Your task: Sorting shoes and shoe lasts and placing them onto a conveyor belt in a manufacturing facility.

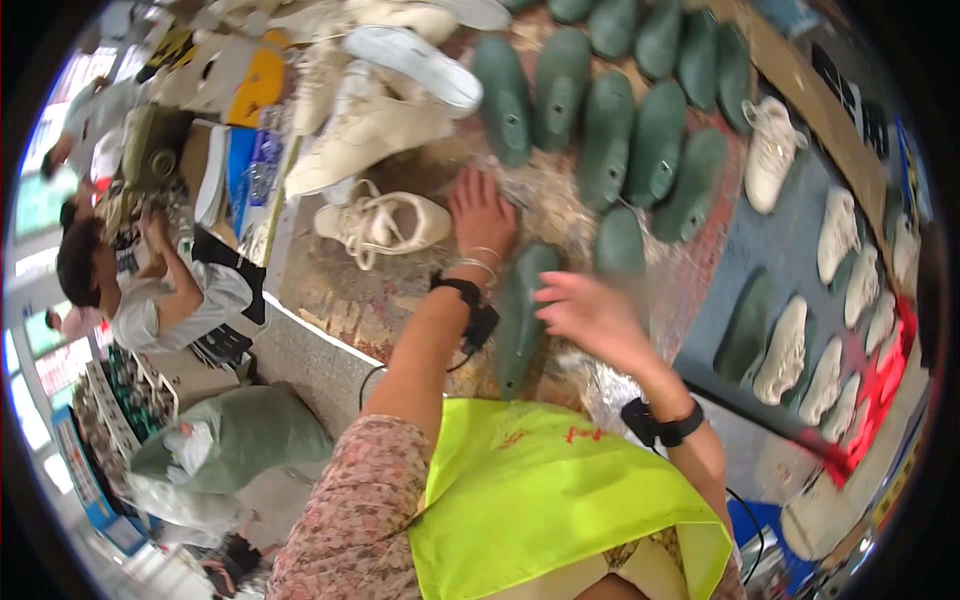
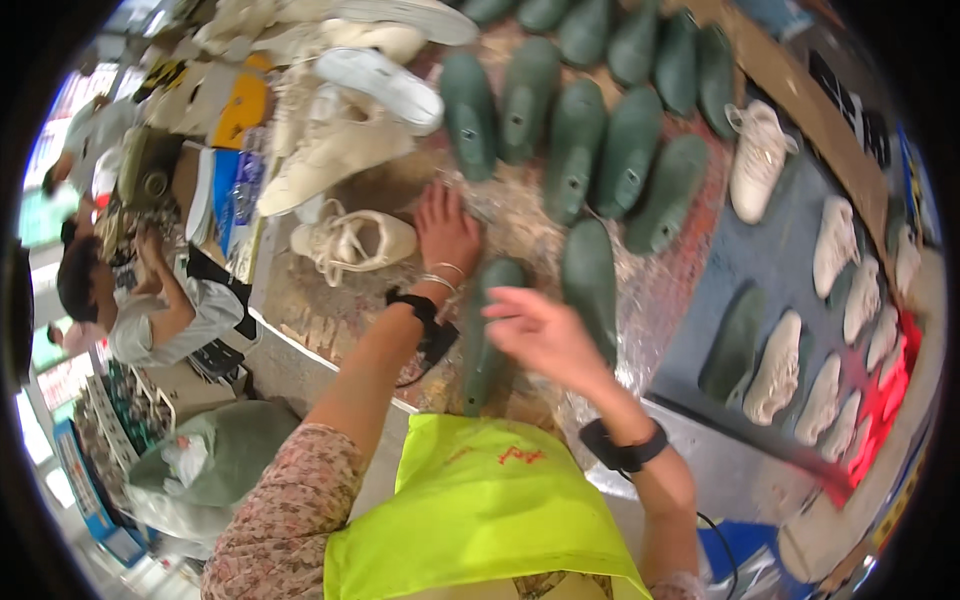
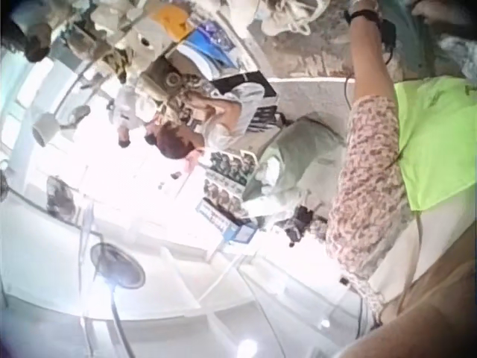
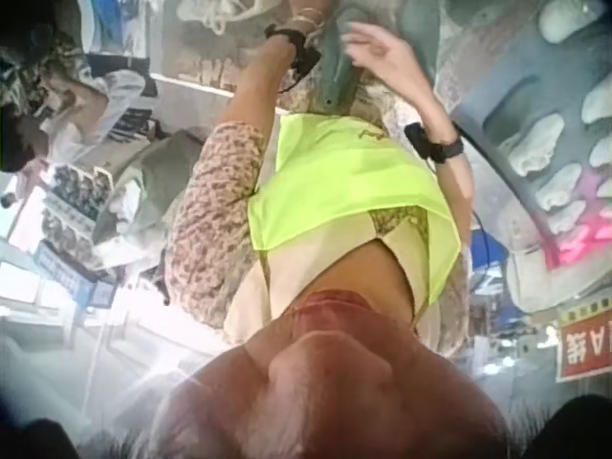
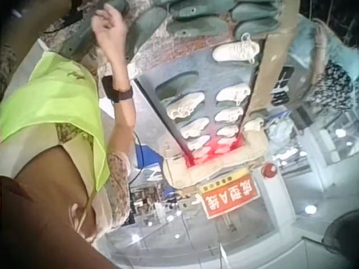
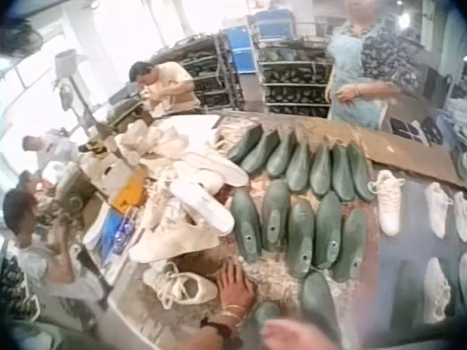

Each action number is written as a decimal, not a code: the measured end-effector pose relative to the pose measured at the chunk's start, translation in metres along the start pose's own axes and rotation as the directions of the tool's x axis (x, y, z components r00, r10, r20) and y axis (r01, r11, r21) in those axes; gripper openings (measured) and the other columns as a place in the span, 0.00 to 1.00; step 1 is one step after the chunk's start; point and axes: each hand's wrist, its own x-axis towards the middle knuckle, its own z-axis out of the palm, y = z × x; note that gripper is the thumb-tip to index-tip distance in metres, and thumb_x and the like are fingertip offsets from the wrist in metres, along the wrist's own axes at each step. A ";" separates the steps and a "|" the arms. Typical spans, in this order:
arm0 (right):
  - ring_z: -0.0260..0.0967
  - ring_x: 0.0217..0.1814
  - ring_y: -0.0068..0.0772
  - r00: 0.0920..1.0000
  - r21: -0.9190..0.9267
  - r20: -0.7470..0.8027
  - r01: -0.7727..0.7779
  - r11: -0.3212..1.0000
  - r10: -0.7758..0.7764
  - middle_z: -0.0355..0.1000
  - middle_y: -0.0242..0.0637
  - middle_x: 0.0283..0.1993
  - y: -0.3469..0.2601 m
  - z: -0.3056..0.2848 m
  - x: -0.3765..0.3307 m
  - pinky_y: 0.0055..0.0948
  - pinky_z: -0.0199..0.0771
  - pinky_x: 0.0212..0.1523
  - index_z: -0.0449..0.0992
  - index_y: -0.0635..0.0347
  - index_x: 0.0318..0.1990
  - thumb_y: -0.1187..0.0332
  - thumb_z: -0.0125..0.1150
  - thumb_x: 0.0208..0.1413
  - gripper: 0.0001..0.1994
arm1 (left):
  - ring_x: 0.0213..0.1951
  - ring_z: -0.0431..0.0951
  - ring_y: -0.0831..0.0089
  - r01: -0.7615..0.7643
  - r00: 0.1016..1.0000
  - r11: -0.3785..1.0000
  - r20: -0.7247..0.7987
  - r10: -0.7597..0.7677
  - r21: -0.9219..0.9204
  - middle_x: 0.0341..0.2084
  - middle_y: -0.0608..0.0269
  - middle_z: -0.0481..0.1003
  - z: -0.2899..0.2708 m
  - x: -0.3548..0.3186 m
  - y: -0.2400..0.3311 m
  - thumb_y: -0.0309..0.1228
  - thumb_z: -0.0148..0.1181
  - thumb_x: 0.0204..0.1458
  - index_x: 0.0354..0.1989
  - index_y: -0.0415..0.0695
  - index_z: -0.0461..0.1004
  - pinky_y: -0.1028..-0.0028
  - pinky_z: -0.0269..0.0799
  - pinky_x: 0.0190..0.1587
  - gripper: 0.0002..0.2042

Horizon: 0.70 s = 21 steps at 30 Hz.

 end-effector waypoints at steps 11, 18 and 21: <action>0.70 0.43 0.50 0.986 -0.924 -0.047 0.018 0.382 -0.159 0.72 0.50 0.39 0.007 0.139 0.226 0.43 0.69 0.43 0.72 0.58 0.44 0.69 0.56 0.43 0.17 | 0.63 0.52 0.53 0.026 0.998 0.981 -0.053 -0.037 -0.191 0.59 0.49 0.57 0.001 -0.009 -0.002 0.38 0.47 0.46 0.56 0.39 0.61 0.50 0.46 0.62 0.28; 0.72 0.39 0.40 0.772 -0.849 0.307 0.487 0.206 -0.557 0.73 0.37 0.42 -0.052 0.094 0.111 0.39 0.73 0.34 0.74 0.53 0.41 0.75 0.55 0.39 0.16 | 0.53 0.64 0.52 0.216 0.944 0.907 0.314 -0.100 -0.360 0.55 0.50 0.63 -0.044 0.009 0.024 0.31 0.48 0.46 0.52 0.43 0.66 0.58 0.59 0.57 0.22; 0.72 0.40 0.37 0.771 -0.831 -0.025 0.338 0.441 -0.637 0.73 0.41 0.43 -0.072 0.054 0.038 0.32 0.73 0.36 0.73 0.55 0.46 0.76 0.58 0.42 0.19 | 0.51 0.65 0.52 0.113 0.977 0.982 0.198 -0.082 -0.152 0.57 0.51 0.61 -0.040 0.002 0.010 0.31 0.47 0.47 0.53 0.42 0.65 0.61 0.60 0.55 0.22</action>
